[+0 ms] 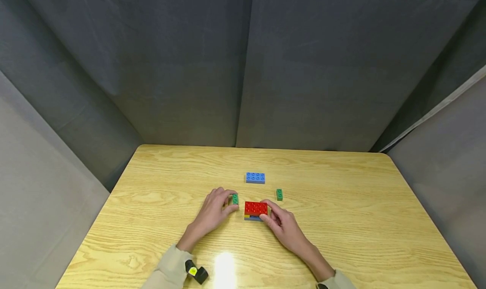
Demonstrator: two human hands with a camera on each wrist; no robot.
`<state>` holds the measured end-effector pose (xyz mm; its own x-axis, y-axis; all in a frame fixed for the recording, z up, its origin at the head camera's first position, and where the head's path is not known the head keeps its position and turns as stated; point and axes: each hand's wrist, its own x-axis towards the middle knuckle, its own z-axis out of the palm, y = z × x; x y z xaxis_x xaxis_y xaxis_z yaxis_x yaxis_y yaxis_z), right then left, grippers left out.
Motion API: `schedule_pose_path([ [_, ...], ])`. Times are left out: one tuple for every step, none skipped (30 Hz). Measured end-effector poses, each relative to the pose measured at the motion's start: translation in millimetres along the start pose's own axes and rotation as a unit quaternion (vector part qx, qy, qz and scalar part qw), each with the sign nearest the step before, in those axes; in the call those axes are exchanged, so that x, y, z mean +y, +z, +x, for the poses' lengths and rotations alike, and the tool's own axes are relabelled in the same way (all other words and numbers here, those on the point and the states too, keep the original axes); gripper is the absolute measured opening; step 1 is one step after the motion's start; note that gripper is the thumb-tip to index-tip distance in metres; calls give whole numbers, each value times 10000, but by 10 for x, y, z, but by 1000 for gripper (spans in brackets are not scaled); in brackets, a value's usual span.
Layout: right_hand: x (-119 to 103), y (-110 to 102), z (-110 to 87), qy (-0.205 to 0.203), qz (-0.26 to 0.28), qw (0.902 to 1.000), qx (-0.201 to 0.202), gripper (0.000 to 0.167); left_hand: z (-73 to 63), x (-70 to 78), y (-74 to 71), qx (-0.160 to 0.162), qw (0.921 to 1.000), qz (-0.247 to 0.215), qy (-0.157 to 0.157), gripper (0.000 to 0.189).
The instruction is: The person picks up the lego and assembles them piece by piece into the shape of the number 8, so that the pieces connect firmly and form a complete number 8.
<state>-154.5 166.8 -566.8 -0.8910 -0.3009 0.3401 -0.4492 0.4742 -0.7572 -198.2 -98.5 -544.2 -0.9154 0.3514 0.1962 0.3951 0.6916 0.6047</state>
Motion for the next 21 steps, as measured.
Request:
schedule_pose_path([
  [2,1,0,-16,2,10000,5,32,-1,16,-10,-13,10000,-9,13,42],
  [4,1,1,-39,7,10000,7,32,-1,30,-18,-24,10000,-15,28,42],
  [5,1,2,-66,6,10000,11,32,-1,42,-25,-35,10000,-16,46,41],
  [5,2,4,-93,4,10000,17,32,0,55,-32,-48,10000,-17,55,41],
  [6,2,5,-114,3,9999,22,33,-1,71,-42,-59,10000,-26,64,40],
  [6,2,6,-133,7,9999,20,33,-4,90,-55,-74,9999,-35,63,40],
  [6,1,5,-138,7,9999,16,33,-7,107,-67,-90,9999,-52,62,40],
  [5,1,6,-142,6,9999,10,33,-9,124,-79,-103,9999,-67,59,41],
  [4,0,5,-136,2,9999,6,33,-12,142,-92,-111,9999,-72,66,41],
  [2,-1,5,-127,6,9999,2,34,-16,163,-107,-120,9999,-88,68,41],
  [0,-2,4,-112,6,9999,-5,34,-19,182,-120,-126,9998,-93,79,41],
  [-2,-3,3,-100,10,9999,-13,34,-21,200,-132,-129,9998,-99,93,41],
  [-4,-4,3,-83,8,10000,-17,34,-23,217,-142,-130,9998,-104,116,41],
  [-5,-4,4,-76,7,10000,-17,33,-25,233,-152,-130,9998,-100,143,41],
  [-5,-4,4,-68,8,10000,-15,33,-26,248,-161,-130,9997,-94,174,40],
  [-6,-5,4,-60,9,10000,-20,33,-28,263,-171,-138,9997,-92,193,40],
  [-7,-6,3,-51,5,10000,-23,33,-30,277,-180,-146,9996,-87,211,40],
  [-7,-6,3,-53,5,10000,-23,33,-33,289,-188,-153,9996,-83,224,39],
  [-7,-6,3,-54,1,10000,-23,34,-34,299,-196,-159,9996,-77,240,39],
  [-7,-6,2,-59,-2,10000,-23,34,-35,307,-202,-166,9995,-68,250,39],
  [-8,-7,1,-59,-9,10000,-25,34,-36,315,-208,-171,9995,-67,254,39],
])
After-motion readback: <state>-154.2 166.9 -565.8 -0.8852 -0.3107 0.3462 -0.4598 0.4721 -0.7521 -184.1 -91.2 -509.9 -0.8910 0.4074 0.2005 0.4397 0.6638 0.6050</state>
